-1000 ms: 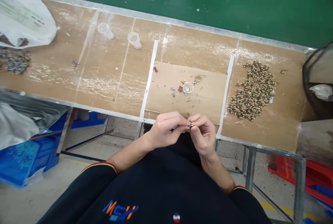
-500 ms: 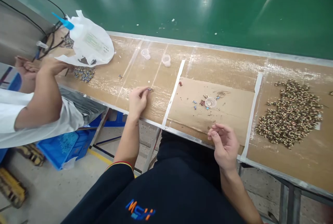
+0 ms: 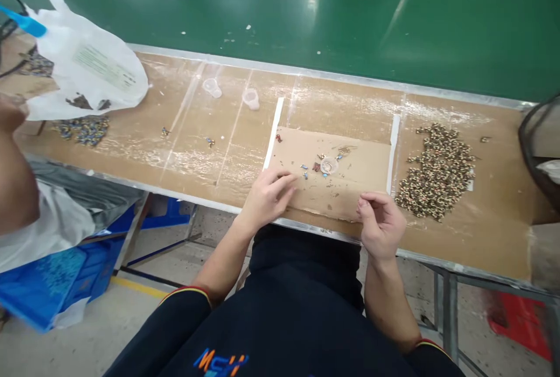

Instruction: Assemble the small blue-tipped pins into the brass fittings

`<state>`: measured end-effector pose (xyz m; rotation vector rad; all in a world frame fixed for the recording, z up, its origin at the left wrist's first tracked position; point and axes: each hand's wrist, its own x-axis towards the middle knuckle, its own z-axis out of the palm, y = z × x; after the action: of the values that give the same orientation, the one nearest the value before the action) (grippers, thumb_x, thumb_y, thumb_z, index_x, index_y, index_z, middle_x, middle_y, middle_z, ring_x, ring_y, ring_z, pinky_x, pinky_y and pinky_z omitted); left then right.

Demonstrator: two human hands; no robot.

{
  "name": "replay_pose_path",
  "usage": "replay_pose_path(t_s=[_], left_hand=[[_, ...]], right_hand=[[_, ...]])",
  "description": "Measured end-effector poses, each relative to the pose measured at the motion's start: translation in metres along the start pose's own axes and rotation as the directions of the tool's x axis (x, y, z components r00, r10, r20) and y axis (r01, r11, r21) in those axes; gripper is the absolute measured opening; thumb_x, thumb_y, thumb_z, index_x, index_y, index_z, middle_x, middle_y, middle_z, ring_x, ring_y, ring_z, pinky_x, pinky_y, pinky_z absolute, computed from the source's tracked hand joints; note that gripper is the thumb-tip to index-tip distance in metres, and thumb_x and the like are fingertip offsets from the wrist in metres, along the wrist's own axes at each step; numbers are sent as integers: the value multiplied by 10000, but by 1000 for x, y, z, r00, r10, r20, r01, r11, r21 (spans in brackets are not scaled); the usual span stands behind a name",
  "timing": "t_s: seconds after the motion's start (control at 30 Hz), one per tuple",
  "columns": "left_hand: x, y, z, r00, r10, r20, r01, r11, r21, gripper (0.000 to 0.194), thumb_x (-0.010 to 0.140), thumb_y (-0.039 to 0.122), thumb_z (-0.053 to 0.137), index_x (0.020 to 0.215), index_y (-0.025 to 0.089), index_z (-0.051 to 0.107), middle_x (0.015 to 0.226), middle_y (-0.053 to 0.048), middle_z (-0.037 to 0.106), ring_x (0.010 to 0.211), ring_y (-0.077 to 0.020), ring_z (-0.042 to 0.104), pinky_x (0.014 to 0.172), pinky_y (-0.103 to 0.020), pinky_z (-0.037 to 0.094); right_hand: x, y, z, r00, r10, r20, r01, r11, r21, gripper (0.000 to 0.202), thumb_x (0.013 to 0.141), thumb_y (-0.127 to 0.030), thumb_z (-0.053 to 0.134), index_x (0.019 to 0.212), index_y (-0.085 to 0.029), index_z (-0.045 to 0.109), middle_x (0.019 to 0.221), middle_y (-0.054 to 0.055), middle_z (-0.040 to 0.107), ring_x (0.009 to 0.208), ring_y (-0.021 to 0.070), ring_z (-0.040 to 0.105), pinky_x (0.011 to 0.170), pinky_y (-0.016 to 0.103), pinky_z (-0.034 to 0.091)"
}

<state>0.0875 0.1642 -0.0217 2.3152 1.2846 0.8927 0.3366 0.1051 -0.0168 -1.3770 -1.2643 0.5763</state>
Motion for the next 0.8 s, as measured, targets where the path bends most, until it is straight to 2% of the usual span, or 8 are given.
replay_pose_path(t_s=[0.13, 0.27, 0.4, 0.47, 0.53, 0.63, 0.7, 0.8], left_hand=[[27, 1, 10, 990, 35, 136, -45, 996, 71, 300, 1011, 173, 506, 1228, 203, 711, 1110, -115, 688, 972, -234, 645, 885, -382, 537], [39, -6, 13, 967, 102, 234, -133, 983, 124, 291, 982, 113, 504, 1026, 218, 771, 1091, -108, 688, 951, -236, 619, 856, -372, 499], [33, -6, 11, 978, 92, 187, -110, 990, 86, 263, 999, 158, 508, 936, 206, 759, 1087, -121, 729, 942, -247, 634, 847, -394, 500], [25, -3, 9, 992, 57, 117, -54, 998, -30, 238, 1005, 193, 524, 949, 204, 755, 1067, -110, 755, 940, -235, 665, 860, -390, 522], [15, 3, 10, 998, -63, 18, 65, 972, -228, 199, 996, 228, 559, 961, 201, 754, 991, -83, 777, 898, -207, 702, 838, -356, 554], [2, 14, 18, 918, -392, -61, 287, 763, -579, 147, 926, 318, 695, 930, 185, 757, 886, -60, 790, 813, -176, 745, 763, -300, 597], [-3, 23, 27, 821, -570, -9, 362, 534, -764, 250, 824, 408, 818, 889, 175, 756, 831, -55, 789, 773, -171, 763, 726, -276, 614], [-5, 35, 36, 723, -681, 119, 378, 245, -893, 415, 653, 506, 938, 824, 176, 755, 751, -37, 775, 730, -162, 770, 685, -241, 621]], right_hand=[[18, -1, 4, 982, -134, 134, 160, 966, -204, 96, 951, -276, 668, 1014, -238, 729, 850, 14, 678, 668, 147, 615, 611, 288, 523], [34, 1, 20, 948, -169, 270, 255, 909, -328, 182, 968, -316, 656, 1118, -254, 739, 981, 49, 709, 700, 160, 629, 680, 315, 539], [46, 5, 33, 938, -160, 308, 280, 872, -401, 139, 982, -279, 637, 992, -249, 773, 892, 45, 722, 796, 191, 672, 702, 310, 504], [50, 5, 37, 936, -178, 304, 297, 862, -410, 160, 987, -252, 626, 934, -239, 776, 862, 44, 723, 807, 195, 672, 715, 312, 492], [54, 4, 39, 935, -189, 300, 306, 858, -412, 174, 988, -239, 621, 905, -231, 773, 858, 46, 726, 813, 196, 666, 720, 313, 483], [59, 3, 45, 945, -170, 281, 285, 849, -445, 183, 989, -249, 620, 881, -227, 767, 840, 45, 714, 809, 194, 651, 710, 312, 469], [63, 3, 49, 953, -163, 257, 270, 842, -466, 195, 989, -267, 627, 854, -222, 760, 823, 46, 705, 802, 195, 645, 705, 315, 468], [64, 1, 50, 956, -230, 181, 289, 837, -464, 229, 994, -286, 624, 814, -215, 747, 792, 46, 696, 763, 185, 645, 682, 315, 481]])
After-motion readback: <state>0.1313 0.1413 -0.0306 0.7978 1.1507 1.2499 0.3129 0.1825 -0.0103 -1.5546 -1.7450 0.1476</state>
